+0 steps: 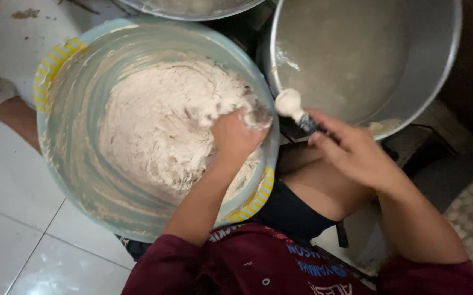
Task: The person sits on the floor with a large basin of dough and scoops portions of dough with a hand scoop, shaping each portion against their palm, and drops the formed dough balls into a water-filled basin beside them. Formed balls accumulate in the water basin as the scooping cycle repeats.
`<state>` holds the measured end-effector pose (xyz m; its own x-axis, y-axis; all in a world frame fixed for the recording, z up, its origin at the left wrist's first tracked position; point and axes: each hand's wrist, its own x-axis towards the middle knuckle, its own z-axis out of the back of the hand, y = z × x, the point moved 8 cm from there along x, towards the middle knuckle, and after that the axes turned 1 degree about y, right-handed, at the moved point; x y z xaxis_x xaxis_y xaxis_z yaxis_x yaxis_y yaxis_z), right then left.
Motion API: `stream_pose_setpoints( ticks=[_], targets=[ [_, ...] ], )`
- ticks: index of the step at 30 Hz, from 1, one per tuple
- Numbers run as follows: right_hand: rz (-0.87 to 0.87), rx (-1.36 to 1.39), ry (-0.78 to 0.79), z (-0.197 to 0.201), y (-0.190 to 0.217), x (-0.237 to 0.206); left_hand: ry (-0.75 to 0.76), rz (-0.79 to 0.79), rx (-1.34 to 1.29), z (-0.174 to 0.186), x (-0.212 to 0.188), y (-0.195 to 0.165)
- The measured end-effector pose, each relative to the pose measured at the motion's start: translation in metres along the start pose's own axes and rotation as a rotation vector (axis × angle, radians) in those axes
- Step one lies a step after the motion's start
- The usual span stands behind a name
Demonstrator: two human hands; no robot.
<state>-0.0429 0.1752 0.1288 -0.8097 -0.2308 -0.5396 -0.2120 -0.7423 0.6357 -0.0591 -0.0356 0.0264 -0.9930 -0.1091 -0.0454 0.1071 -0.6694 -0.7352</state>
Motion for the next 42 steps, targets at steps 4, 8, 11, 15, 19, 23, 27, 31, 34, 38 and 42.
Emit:
stream_pose_setpoints(
  ticks=[4, 8, 11, 15, 19, 23, 27, 31, 34, 38, 42],
  targets=[
    [-0.006, -0.242, -0.169, 0.026, -0.006, 0.014, 0.000, -0.015, -0.058, -0.010, -0.006, 0.007],
    [0.074, -0.329, -0.289, 0.038, 0.003, 0.014, -0.103, -0.098, -0.317, -0.009, -0.016, 0.012],
    [-0.211, -0.182, -0.120, 0.025, -0.020, 0.008, -0.170, -0.201, -0.358, -0.008, -0.021, 0.008],
    [0.195, -0.142, -0.059, -0.011, 0.020, -0.006, -0.161, -0.206, -0.456, -0.011, -0.023, 0.001],
    [0.417, -0.225, -0.092, -0.029, 0.047, -0.016, -0.014, -0.171, -0.434, -0.014, -0.020, -0.008],
    [-0.167, 0.173, 0.222, -0.044, -0.001, -0.002, 0.074, -0.087, -0.414, -0.013, -0.015, -0.005],
    [-0.023, 0.205, 0.077, -0.018, -0.007, 0.001, -0.024, -0.051, -0.035, -0.010, -0.011, 0.006],
    [-0.027, -0.151, -0.173, 0.018, -0.016, 0.008, -0.022, -0.006, 0.014, -0.018, -0.021, 0.015],
    [-0.029, -0.292, -0.244, 0.035, -0.014, 0.013, -0.071, -0.072, -0.156, -0.016, -0.024, 0.015],
    [0.009, -0.284, -0.335, 0.040, -0.007, 0.006, -0.055, -0.097, -0.378, -0.013, -0.028, 0.017],
    [-0.033, -0.018, -0.059, 0.002, -0.006, -0.007, -0.164, -0.464, -0.025, -0.010, -0.041, -0.018]
  ],
)
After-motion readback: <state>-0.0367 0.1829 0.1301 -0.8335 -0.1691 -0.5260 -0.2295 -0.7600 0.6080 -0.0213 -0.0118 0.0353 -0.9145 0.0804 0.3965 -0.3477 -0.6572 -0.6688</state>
